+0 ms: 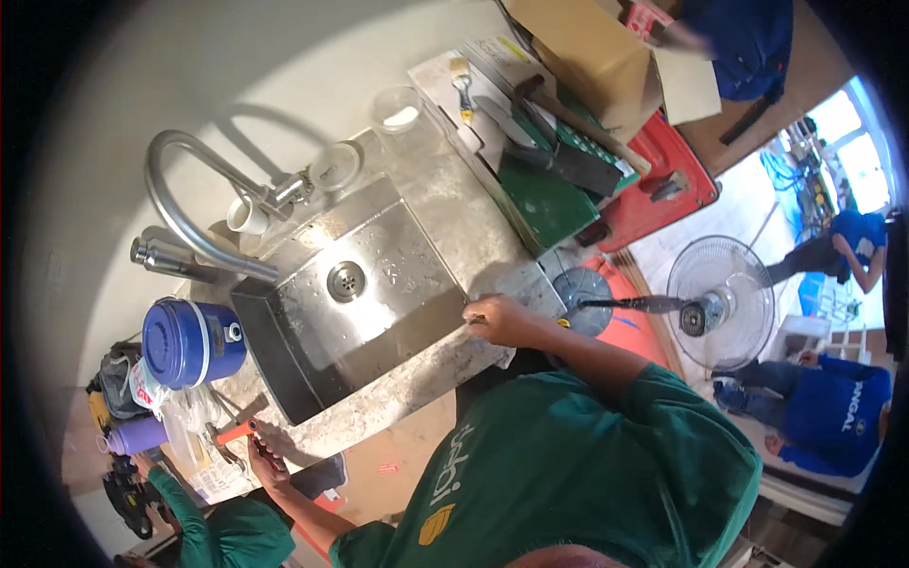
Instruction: The person installs a wooden cabinet above a kitchen sink. They use a hammer to tap the cabinet into place, a utility knife to trim the bottom edge, and a metal file to smooth the cut surface. The person works in a kitchen with a stainless steel sink and various tools on the counter.
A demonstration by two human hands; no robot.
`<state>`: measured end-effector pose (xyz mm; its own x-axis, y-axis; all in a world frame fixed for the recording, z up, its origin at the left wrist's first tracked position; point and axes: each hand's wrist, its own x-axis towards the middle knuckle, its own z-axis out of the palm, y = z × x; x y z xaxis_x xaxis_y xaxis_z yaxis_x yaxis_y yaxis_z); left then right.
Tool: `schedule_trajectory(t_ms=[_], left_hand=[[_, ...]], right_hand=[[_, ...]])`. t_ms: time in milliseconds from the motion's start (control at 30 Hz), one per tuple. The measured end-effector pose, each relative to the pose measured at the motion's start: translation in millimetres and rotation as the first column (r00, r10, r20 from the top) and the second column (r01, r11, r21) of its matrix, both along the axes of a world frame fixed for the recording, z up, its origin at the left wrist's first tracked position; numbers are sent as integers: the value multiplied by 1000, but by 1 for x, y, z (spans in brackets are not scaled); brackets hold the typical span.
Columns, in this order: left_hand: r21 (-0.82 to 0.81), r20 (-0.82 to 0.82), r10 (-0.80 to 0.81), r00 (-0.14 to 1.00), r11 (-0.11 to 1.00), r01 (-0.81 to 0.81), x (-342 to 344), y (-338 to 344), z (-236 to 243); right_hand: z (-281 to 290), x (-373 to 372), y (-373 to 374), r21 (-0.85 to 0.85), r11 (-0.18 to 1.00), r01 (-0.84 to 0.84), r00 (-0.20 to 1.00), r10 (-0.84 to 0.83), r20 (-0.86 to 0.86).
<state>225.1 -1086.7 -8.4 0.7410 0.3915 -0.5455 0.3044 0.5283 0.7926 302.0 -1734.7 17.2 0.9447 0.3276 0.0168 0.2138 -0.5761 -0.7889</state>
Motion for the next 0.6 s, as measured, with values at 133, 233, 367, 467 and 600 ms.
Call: schedule_trajectory(t_ms=[133,233,367,467,600], left_hand=[[-669,263,171,950,741,52,-9,-26,-5],[-740,623,227,749,482,469,-43,-23,-70],[-725,446,481,755,689,-11,-41,-122,-26],[-879,428,554,715,440,185,-24,-171,-6],[-967,234,632,739,226,113,-19,-221,38]], right_hand=[[69,18,-23,-177,976,124,988,-105,114],[102,62,-50,-419,883,212,975,-162,151],[116,91,-87,-375,795,477,848,-304,434],[86,120,-128,-465,714,523,784,-189,591],[86,132,-103,-591,587,553,724,13,690]])
